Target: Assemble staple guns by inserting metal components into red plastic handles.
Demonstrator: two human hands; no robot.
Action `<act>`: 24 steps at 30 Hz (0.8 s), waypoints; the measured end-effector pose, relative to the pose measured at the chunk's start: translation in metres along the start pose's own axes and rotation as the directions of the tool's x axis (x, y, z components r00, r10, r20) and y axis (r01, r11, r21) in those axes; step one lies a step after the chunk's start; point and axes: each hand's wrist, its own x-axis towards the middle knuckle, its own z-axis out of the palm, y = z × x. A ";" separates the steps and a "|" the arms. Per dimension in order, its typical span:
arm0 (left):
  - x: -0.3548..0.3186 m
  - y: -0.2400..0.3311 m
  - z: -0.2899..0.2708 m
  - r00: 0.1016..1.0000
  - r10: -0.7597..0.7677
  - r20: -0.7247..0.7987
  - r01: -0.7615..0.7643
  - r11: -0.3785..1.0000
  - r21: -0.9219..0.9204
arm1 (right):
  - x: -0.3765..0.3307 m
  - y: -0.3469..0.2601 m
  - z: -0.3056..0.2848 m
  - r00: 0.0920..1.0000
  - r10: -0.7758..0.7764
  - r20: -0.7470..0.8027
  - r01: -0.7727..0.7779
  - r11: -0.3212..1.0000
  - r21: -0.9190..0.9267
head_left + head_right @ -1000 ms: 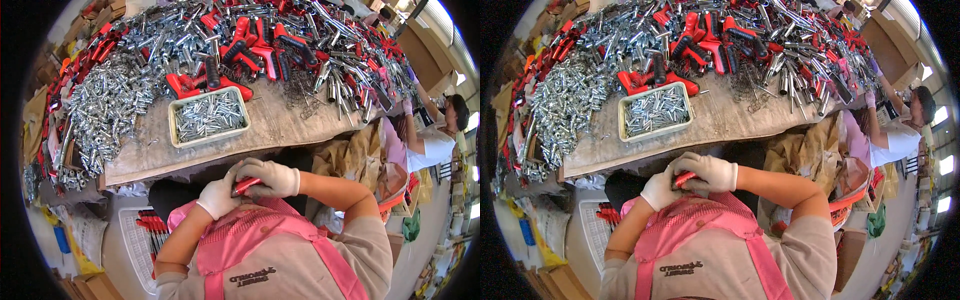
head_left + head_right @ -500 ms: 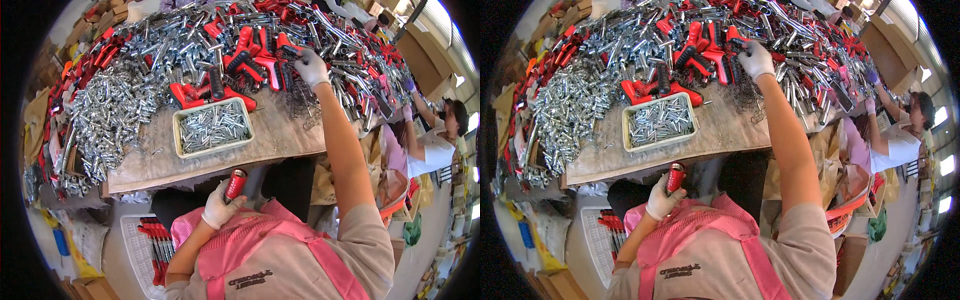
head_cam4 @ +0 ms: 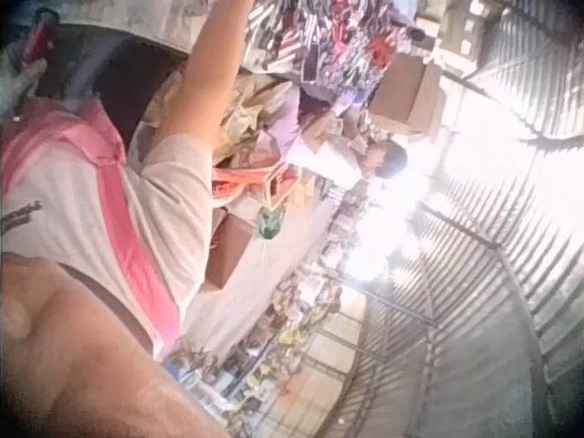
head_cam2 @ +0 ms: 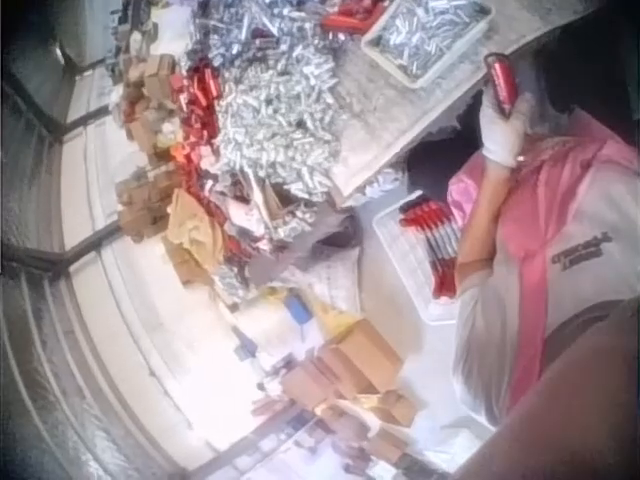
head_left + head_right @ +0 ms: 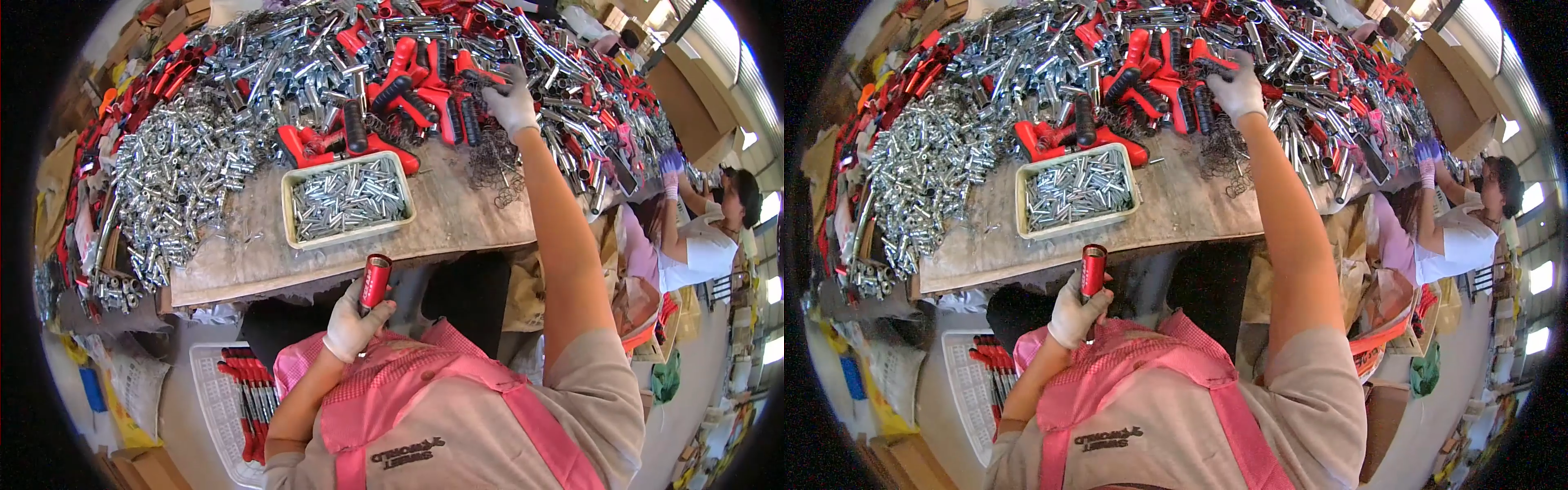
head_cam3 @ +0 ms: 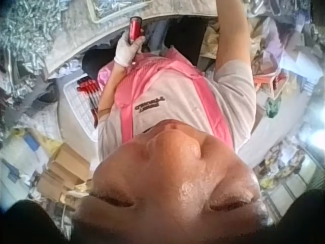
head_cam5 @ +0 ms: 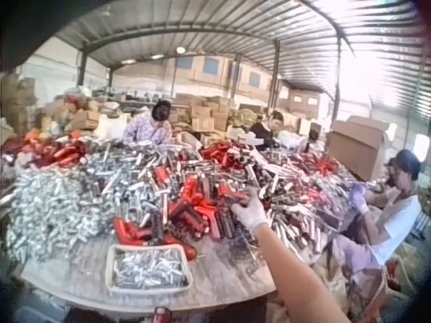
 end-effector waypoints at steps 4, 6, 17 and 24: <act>0.005 0.012 0.000 0.998 0.051 -0.029 -0.044 0.978 0.202 | -0.004 0.025 0.003 0.980 -0.099 0.172 0.139 0.962 -0.237; 0.006 0.018 0.002 0.999 0.004 -0.047 0.002 0.991 0.133 | 0.010 0.029 -0.010 0.995 0.063 0.074 -0.087 0.922 0.376; -0.006 0.018 0.001 0.995 -0.057 -0.083 0.054 0.998 -0.028 | -0.024 0.032 0.013 0.542 -0.502 0.674 0.795 0.045 -0.605; -0.010 0.012 -0.007 0.988 -0.035 -0.151 0.032 0.999 -0.020 | 0.062 0.039 -0.039 0.798 -0.553 0.238 0.442 0.269 -0.856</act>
